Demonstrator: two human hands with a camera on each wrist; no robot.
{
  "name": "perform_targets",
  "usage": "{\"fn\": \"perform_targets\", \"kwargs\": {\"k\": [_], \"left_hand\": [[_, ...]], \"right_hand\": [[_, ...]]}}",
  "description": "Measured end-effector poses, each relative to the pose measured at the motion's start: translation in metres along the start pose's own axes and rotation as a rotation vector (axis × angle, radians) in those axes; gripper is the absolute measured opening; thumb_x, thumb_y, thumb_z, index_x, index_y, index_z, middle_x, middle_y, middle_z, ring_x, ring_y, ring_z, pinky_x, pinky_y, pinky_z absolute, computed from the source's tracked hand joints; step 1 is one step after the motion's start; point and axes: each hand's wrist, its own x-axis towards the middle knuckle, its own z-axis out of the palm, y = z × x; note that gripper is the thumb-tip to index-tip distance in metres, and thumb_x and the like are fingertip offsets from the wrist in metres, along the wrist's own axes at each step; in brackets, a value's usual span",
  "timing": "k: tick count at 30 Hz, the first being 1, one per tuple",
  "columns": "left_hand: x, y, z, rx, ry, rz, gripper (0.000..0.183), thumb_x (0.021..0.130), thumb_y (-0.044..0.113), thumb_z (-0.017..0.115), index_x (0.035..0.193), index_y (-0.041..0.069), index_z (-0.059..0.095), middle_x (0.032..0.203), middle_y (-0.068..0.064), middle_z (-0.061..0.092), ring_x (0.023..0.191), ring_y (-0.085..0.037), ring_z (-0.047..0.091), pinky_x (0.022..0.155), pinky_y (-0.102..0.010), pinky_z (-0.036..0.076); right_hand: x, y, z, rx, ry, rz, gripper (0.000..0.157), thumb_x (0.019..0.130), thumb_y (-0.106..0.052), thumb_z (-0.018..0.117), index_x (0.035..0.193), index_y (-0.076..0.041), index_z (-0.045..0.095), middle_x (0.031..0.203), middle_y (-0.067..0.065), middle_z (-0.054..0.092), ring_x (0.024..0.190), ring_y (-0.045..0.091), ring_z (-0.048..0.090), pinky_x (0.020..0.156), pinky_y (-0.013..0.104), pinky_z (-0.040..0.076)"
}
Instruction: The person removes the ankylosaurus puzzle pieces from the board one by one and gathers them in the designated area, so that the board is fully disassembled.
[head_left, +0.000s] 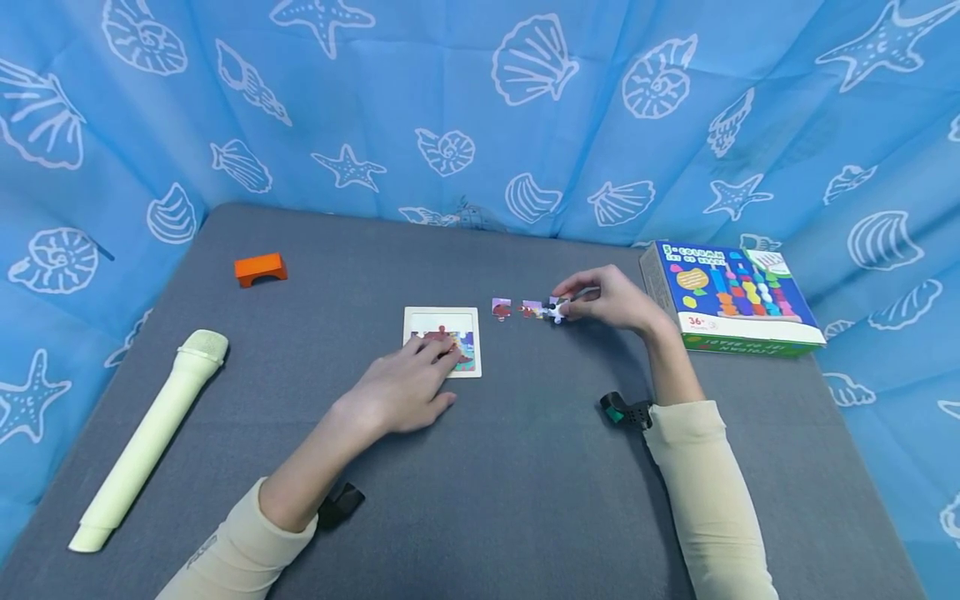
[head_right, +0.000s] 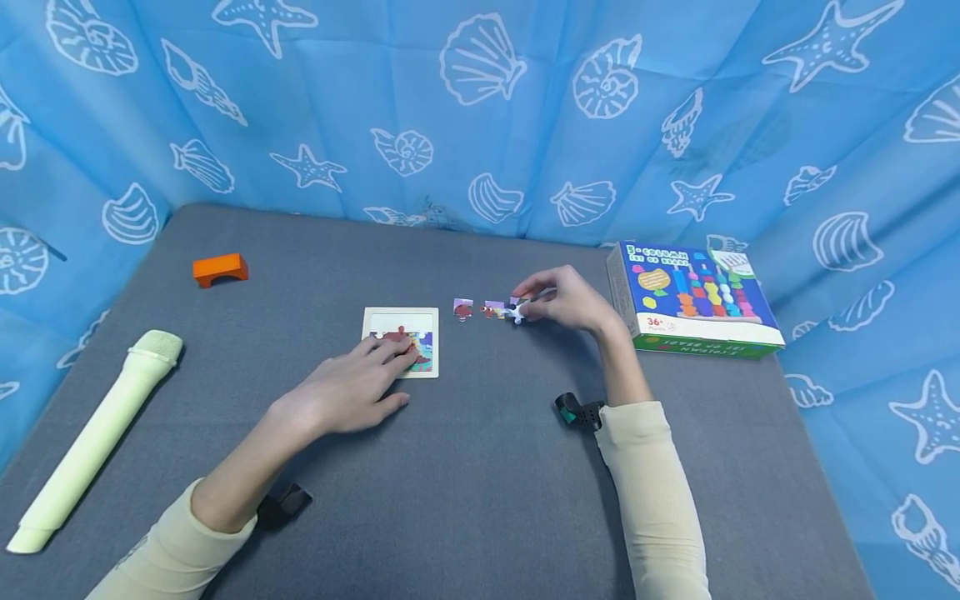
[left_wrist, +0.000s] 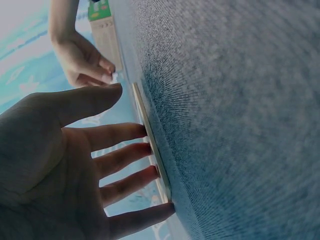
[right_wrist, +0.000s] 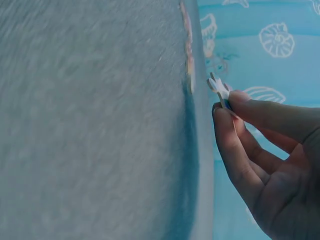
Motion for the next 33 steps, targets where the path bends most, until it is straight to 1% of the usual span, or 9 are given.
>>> {"fn": "perform_targets", "kwargs": {"k": [4, 9, 13, 18, 23, 25, 30, 33], "left_hand": [[-0.001, 0.0, 0.0, 0.002, 0.006, 0.003, 0.068, 0.111, 0.039, 0.061, 0.169, 0.012, 0.039, 0.179, -0.011, 0.034, 0.167, -0.041, 0.029, 0.131, -0.059, 0.037], [-0.001, 0.0, 0.001, -0.001, 0.006, 0.007, 0.067, 0.111, 0.038, 0.06, 0.169, 0.012, 0.039, 0.179, -0.011, 0.034, 0.166, -0.043, 0.029, 0.131, -0.059, 0.037], [0.0, -0.001, 0.001, -0.005, 0.004, 0.005, 0.067, 0.111, 0.038, 0.06, 0.169, 0.012, 0.039, 0.178, -0.011, 0.035, 0.166, -0.043, 0.029, 0.131, -0.06, 0.037], [0.0, -0.003, 0.001, -0.005, 0.015, 0.003, 0.065, 0.111, 0.038, 0.061, 0.168, 0.014, 0.042, 0.175, -0.01, 0.041, 0.165, -0.041, 0.032, 0.126, -0.061, 0.042], [-0.002, -0.007, -0.002, -0.018, 0.011, 0.008, 0.063, 0.111, 0.037, 0.061, 0.168, 0.015, 0.043, 0.177, -0.007, 0.038, 0.167, -0.038, 0.031, 0.124, -0.064, 0.044], [-0.003, -0.008, -0.004, -0.029, 0.01, 0.01, 0.062, 0.111, 0.037, 0.06, 0.167, 0.015, 0.044, 0.179, -0.006, 0.036, 0.167, -0.036, 0.031, 0.124, -0.065, 0.044], [-0.005, -0.009, -0.006, -0.048, 0.012, 0.026, 0.06, 0.112, 0.036, 0.059, 0.166, 0.012, 0.046, 0.179, -0.007, 0.035, 0.168, -0.029, 0.032, 0.123, -0.062, 0.045], [-0.006, -0.009, -0.007, -0.055, 0.004, 0.028, 0.061, 0.112, 0.035, 0.06, 0.165, 0.009, 0.046, 0.179, -0.009, 0.034, 0.167, -0.028, 0.033, 0.123, -0.061, 0.046]], "right_hand": [[-0.001, 0.006, -0.001, -0.009, 0.008, 0.033, 0.029, 0.101, 0.004, 0.068, 0.13, 0.007, 0.073, 0.123, 0.03, 0.075, 0.096, 0.015, 0.078, 0.088, 0.029, 0.066], [-0.001, 0.009, -0.001, -0.059, 0.018, 0.056, 0.027, 0.101, 0.003, 0.069, 0.128, 0.007, 0.074, 0.121, 0.03, 0.076, 0.096, 0.017, 0.077, 0.084, 0.024, 0.064], [-0.001, 0.007, -0.002, -0.125, 0.032, 0.071, 0.026, 0.1, 0.001, 0.07, 0.126, 0.006, 0.076, 0.12, 0.027, 0.077, 0.095, 0.018, 0.073, 0.078, 0.02, 0.058], [-0.002, 0.003, -0.005, -0.187, 0.07, 0.079, 0.024, 0.101, -0.004, 0.073, 0.124, 0.003, 0.078, 0.118, 0.024, 0.079, 0.092, 0.018, 0.068, 0.072, 0.021, 0.052], [-0.002, -0.002, -0.003, -0.176, 0.08, 0.039, 0.024, 0.102, -0.008, 0.074, 0.124, 0.0, 0.078, 0.117, 0.022, 0.079, 0.091, 0.019, 0.067, 0.074, 0.021, 0.052], [-0.001, -0.004, 0.001, -0.154, 0.07, 0.013, 0.024, 0.102, -0.01, 0.075, 0.123, 0.0, 0.078, 0.116, 0.022, 0.079, 0.09, 0.016, 0.069, 0.073, 0.021, 0.053], [0.007, -0.015, 0.016, -0.095, 0.045, -0.058, 0.021, 0.101, -0.009, 0.076, 0.119, 0.002, 0.08, 0.109, 0.023, 0.081, 0.081, 0.007, 0.068, 0.068, 0.022, 0.053], [0.014, -0.025, 0.029, -0.069, 0.019, -0.103, 0.019, 0.101, -0.008, 0.077, 0.116, 0.002, 0.08, 0.105, 0.021, 0.081, 0.079, 0.006, 0.065, 0.067, 0.021, 0.051]]}}
